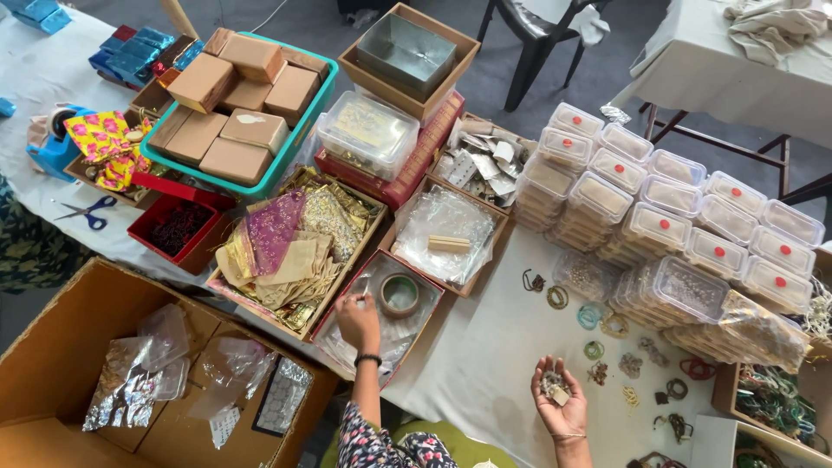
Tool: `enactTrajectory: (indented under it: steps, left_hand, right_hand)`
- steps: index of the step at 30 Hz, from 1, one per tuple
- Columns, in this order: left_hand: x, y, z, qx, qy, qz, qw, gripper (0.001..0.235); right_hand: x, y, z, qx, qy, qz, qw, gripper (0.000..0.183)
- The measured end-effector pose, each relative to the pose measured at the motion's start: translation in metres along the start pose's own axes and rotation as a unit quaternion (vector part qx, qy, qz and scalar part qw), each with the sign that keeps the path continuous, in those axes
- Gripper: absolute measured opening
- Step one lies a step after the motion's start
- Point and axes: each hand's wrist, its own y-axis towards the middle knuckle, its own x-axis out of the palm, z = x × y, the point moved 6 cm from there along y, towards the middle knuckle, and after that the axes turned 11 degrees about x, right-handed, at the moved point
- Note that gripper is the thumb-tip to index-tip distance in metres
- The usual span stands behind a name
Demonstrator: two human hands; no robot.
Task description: The person sorts through various jewelry items, including bracelets and necklaces, on a table covered with boxes and containers. They pick up individual pieces, place them into small plastic bags, and arrange them on the table or into boxes.
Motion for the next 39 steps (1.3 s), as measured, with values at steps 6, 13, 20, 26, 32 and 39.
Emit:
enactTrajectory:
  steps: [6, 13, 20, 26, 32, 39]
  left_hand:
    - [-0.039, -0.021, 0.003, -0.231, -0.534, -0.079, 0.809, 0.022]
    - [-0.065, -0.046, 0.065, -0.258, -0.747, -0.195, 0.58, 0.026]
    - [-0.039, -0.102, 0.122, -0.248, -0.722, -0.378, 0.523, 0.017]
    - [-0.002, -0.114, 0.107, -0.121, -0.623, -0.351, 0.688, 0.016]
    - [-0.107, -0.122, 0.202, 0.223, -0.241, -0.159, 0.931, 0.023]
    - [-0.065, -0.175, 0.223, 0.065, -0.376, -0.384, 0.841, 0.028]
  right_hand:
    - [-0.002, 0.006, 0.005, 0.045, -0.132, 0.027, 0.99, 0.019]
    - [0.102, -0.013, 0.093, 0.093, -0.51, 0.044, 0.854, 0.04]
    - [0.14, -0.001, 0.136, 0.102, -0.649, 0.015, 0.754, 0.046]
    - [0.109, -0.003, 0.101, 0.054, -0.599, 0.054, 0.797, 0.022]
    - [0.098, -0.014, 0.071, -0.121, -0.633, 0.135, 0.753, 0.018]
    - [0.106, -0.033, 0.058, -0.21, -0.669, 0.102, 0.705, 0.018]
